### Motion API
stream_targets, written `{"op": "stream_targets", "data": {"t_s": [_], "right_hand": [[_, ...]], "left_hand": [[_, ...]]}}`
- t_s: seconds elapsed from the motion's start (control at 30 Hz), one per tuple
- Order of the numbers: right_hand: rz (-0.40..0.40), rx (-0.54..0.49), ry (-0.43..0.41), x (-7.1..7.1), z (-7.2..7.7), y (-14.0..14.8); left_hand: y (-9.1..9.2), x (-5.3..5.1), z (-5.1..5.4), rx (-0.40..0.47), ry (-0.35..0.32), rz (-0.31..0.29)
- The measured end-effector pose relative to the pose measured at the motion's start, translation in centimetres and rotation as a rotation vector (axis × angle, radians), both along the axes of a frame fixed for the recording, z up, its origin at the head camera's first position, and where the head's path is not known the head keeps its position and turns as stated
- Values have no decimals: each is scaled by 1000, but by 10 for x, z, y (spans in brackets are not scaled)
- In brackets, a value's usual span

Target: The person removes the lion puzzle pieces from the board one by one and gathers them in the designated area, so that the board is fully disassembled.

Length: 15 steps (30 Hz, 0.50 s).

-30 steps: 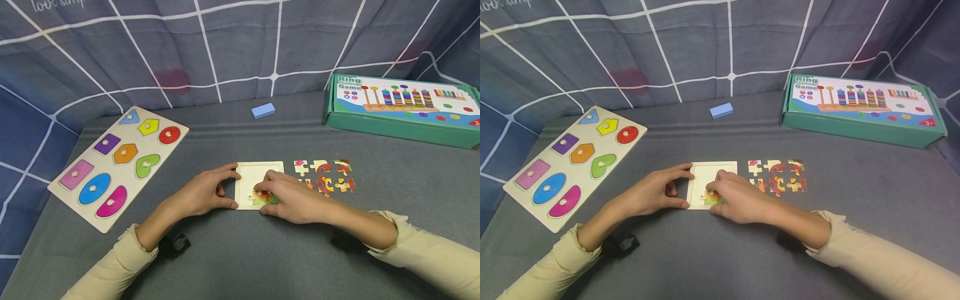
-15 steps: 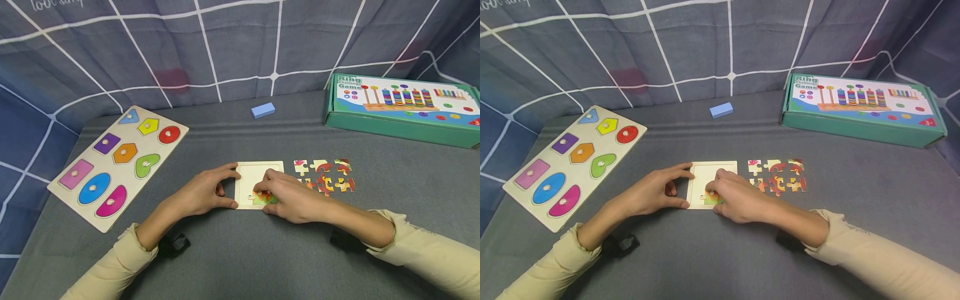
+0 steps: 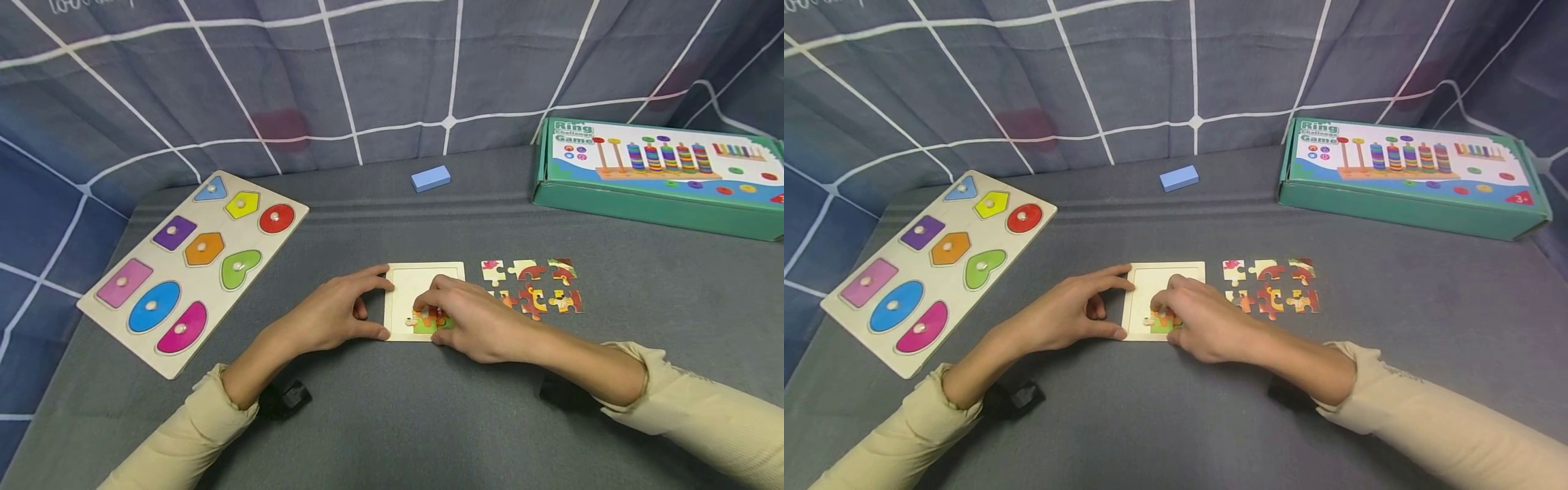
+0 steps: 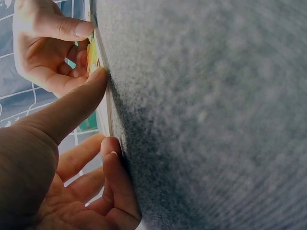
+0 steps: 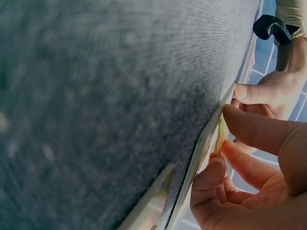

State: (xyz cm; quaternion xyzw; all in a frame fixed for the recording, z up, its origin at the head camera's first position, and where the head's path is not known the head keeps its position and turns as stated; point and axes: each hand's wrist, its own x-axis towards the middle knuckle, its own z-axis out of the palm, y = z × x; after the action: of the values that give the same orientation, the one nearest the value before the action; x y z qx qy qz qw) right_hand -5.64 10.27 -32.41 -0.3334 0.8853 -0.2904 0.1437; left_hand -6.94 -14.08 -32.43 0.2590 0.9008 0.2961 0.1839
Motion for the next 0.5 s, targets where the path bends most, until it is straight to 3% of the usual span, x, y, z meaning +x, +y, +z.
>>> {"op": "stream_targets", "data": {"t_s": [0.5], "right_hand": [[5,-21,35,2,-1,0]], "left_hand": [[0,0,0,-4,1,-3]]}}
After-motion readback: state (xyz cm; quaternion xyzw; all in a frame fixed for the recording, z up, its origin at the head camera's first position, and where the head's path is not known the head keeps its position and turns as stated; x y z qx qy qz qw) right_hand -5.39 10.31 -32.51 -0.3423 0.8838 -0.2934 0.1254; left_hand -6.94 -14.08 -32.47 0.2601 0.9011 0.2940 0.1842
